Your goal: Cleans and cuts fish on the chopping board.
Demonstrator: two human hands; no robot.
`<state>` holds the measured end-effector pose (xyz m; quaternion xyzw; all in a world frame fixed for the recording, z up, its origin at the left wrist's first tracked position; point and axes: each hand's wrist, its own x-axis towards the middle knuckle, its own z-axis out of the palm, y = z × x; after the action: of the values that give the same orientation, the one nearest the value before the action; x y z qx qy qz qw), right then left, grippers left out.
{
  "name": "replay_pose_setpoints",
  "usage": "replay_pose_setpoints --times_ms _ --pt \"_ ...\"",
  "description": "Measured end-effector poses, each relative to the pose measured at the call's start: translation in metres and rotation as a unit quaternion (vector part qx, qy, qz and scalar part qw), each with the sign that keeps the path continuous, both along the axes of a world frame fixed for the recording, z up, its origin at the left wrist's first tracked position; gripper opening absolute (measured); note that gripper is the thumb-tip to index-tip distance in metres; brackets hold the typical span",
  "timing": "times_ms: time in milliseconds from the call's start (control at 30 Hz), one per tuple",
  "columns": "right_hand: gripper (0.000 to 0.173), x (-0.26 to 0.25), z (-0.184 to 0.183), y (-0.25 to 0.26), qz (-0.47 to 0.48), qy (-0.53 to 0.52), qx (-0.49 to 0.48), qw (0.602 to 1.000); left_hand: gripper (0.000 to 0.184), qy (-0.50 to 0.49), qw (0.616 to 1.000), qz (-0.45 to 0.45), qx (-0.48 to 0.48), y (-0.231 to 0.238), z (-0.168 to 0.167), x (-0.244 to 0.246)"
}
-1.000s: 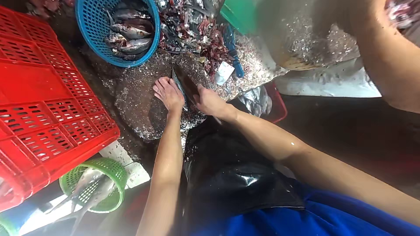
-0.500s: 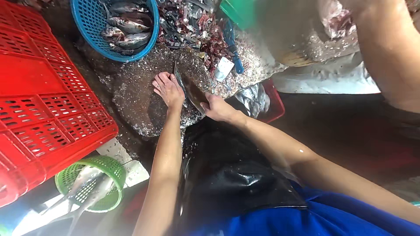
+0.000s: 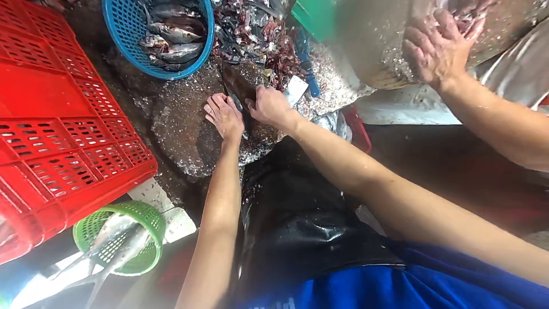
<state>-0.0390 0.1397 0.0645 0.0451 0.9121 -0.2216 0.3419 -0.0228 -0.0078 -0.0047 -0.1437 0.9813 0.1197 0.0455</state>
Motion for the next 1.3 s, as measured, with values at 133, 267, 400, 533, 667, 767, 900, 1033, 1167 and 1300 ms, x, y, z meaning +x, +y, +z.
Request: replay_pose_setpoints --times_ms 133,267,400,533,667,767,900,1033,1167,1300 --pt "0.062 0.019 -0.001 0.023 0.091 -0.007 0.014 0.996 0.036 -0.005 1.0 0.002 0.019 0.001 0.003 -0.001" --pt "0.055 0.021 0.013 0.041 0.18 -0.034 0.022 0.983 0.035 0.008 1.0 0.009 0.014 0.001 0.0 0.001" --pt "0.054 0.003 0.023 0.062 0.28 -0.076 0.006 0.957 0.035 0.019 1.0 -0.006 0.008 0.002 -0.002 0.0" --pt "0.058 0.008 0.022 0.063 0.294 -0.097 0.019 0.951 0.035 0.061 0.996 0.025 0.059 -0.001 -0.003 0.009" --pt "0.056 0.035 0.023 0.054 0.209 -0.114 0.016 0.971 0.031 0.11 0.991 0.061 0.047 -0.006 -0.006 0.02" --pt "0.053 0.051 0.023 0.046 0.165 -0.119 0.001 0.979 0.028 0.068 0.996 0.046 0.022 0.0 -0.003 0.023" --pt "0.055 0.061 0.011 0.025 0.136 -0.101 -0.015 0.985 0.027 0.043 0.998 0.04 0.009 0.0 -0.001 0.015" --pt "0.059 0.075 0.013 0.01 0.105 -0.097 -0.001 0.99 0.028 0.044 0.997 0.06 0.017 0.0 0.001 0.016" --pt "0.035 0.09 0.044 -0.003 0.111 -0.016 0.051 0.992 0.031 0.209 0.963 0.128 0.115 -0.016 0.006 0.028" --pt "0.037 0.094 0.072 -0.029 0.148 -0.028 0.098 0.984 0.031 0.318 0.904 0.204 0.198 -0.042 0.013 0.053"
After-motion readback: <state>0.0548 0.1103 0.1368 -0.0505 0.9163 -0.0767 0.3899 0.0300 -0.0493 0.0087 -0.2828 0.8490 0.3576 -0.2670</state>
